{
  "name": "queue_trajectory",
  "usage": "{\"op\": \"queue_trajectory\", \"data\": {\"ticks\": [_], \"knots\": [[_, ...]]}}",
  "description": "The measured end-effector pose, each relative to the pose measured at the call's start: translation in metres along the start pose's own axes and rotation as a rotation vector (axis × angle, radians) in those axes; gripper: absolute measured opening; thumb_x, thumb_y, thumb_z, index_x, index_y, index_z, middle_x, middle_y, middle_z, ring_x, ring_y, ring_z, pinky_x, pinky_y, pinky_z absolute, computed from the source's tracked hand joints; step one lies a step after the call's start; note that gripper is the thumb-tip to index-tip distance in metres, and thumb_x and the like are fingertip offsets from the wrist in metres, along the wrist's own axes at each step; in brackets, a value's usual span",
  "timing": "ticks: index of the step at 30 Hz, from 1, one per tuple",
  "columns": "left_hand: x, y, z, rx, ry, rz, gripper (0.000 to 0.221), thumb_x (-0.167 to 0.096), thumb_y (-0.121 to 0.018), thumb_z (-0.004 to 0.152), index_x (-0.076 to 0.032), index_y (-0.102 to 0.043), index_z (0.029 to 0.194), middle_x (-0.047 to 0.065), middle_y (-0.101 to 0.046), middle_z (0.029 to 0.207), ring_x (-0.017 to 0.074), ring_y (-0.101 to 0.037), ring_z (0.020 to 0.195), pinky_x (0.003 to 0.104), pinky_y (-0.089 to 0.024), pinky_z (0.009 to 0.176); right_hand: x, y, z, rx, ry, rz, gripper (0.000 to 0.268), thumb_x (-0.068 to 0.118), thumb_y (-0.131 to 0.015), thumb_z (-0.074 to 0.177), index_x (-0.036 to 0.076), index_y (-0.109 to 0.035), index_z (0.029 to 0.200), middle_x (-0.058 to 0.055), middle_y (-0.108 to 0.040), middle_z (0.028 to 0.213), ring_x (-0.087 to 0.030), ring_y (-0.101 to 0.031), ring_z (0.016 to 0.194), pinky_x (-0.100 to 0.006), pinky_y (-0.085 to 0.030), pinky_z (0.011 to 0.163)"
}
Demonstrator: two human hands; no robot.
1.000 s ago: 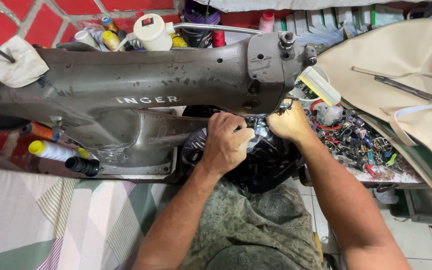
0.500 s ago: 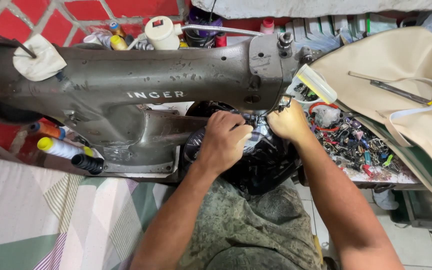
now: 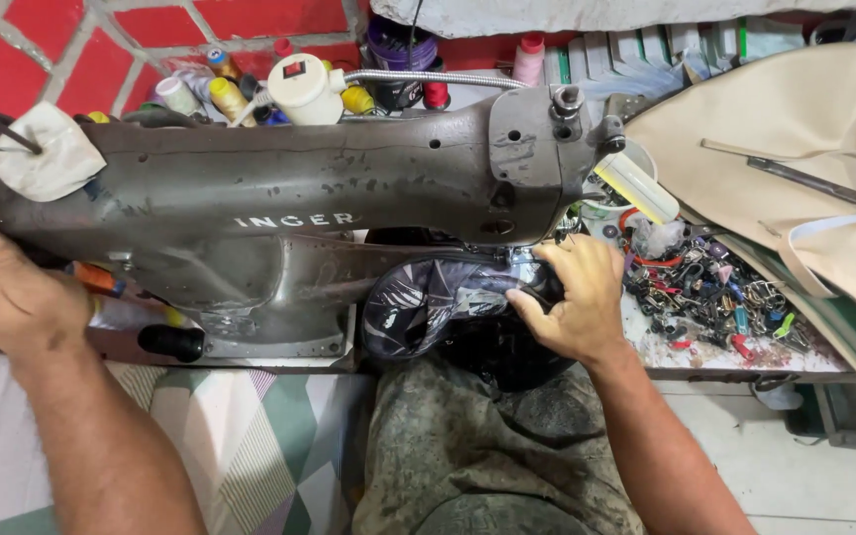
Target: The person repairs a black backpack using a sewing machine, sewing along different sections of the bag, trimming excess material with scissors, and pulling the fabric tight to align the seams.
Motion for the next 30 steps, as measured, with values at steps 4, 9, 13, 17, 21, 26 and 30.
{"op": "queue_trajectory", "data": {"ticks": [4,9,13,17,21,26,30], "knots": [[0.027,-0.012,-0.016,-0.072,0.047,-0.007,0.055,-0.013,-0.039,0.129,0.028,-0.071,0.112,0.041,-0.076,0.107,0.0462,-0.074,0.097,0.051,-0.059,0.082,-0.012,-0.002,0.0,0.033,0.005,-0.001,0.055,0.054,-0.075,0.082,0.009,-0.066,0.111,-0.01,-0.054,0.097,-0.032,-0.052,0.096,-0.046,-0.036,0.089],[0.011,-0.013,-0.02,-0.446,0.215,0.069,0.043,-0.015,-0.056,0.113,0.014,-0.054,0.081,0.024,-0.066,0.077,0.0261,-0.058,0.073,0.044,-0.056,0.064,-0.029,-0.014,-0.007,0.32,-0.074,-0.177,0.082,0.074,-0.074,0.073,0.007,-0.061,0.118,-0.012,-0.053,0.102,-0.033,-0.053,0.097,-0.048,-0.043,0.083],[-0.007,-0.004,-0.027,-0.349,0.161,0.127,0.034,-0.01,-0.053,0.115,0.022,-0.062,0.109,0.038,-0.07,0.105,0.0464,-0.066,0.092,0.051,-0.051,0.085,-0.023,-0.012,-0.007,0.392,-0.125,-0.225,0.085,0.05,-0.089,0.066,0.006,-0.058,0.131,-0.015,-0.059,0.115,-0.035,-0.057,0.1,-0.047,-0.049,0.09],[-0.058,0.006,-0.044,-0.299,0.223,-0.033,0.037,-0.005,-0.063,0.11,0.011,-0.042,0.137,0.03,-0.047,0.135,0.0451,-0.049,0.128,0.055,-0.04,0.115,0.003,0.004,-0.019,0.653,-0.499,-0.245,0.079,0.054,-0.08,0.081,0.017,-0.045,0.141,-0.011,-0.062,0.113,-0.033,-0.066,0.096,-0.053,-0.058,0.078],[-0.147,-0.01,-0.056,-0.186,0.101,-0.122,0.032,-0.009,-0.064,0.101,0.004,-0.048,0.126,0.021,-0.053,0.118,0.0356,-0.054,0.11,0.048,-0.048,0.099,0.01,0.001,-0.069,0.585,-0.512,-0.215,0.092,0.046,-0.082,0.076,0.012,-0.036,0.148,-0.017,-0.061,0.122,-0.045,-0.066,0.101,-0.06,-0.055,0.079],[-0.208,-0.064,-0.089,0.133,0.075,-0.523,0.034,-0.012,-0.077,0.087,0.004,-0.062,0.114,0.022,-0.067,0.115,0.0452,-0.066,0.103,0.059,-0.052,0.091,0.027,0.0,-0.098,0.513,-0.554,-0.124,0.093,0.043,-0.083,0.072,0.016,-0.04,0.15,-0.014,-0.067,0.113,-0.044,-0.073,0.095,-0.058,-0.059,0.08],[-0.221,-0.116,-0.085,0.678,0.05,-0.434,0.086,-0.033,-0.089,0.071,-0.004,-0.054,0.144,0.023,-0.06,0.142,0.0484,-0.048,0.137,0.072,-0.024,0.114,0.018,0.002,-0.092,0.533,-0.608,-0.061,0.091,0.047,-0.081,0.073,0.019,-0.042,0.15,-0.015,-0.068,0.122,-0.046,-0.071,0.102,-0.06,-0.058,0.086]]}}
Point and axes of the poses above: each hand's wrist, its own z-axis towards the middle knuckle, its own y-axis out of the back of the hand, x = y × z, the point moved 3 cm from there along z, towards the middle knuckle
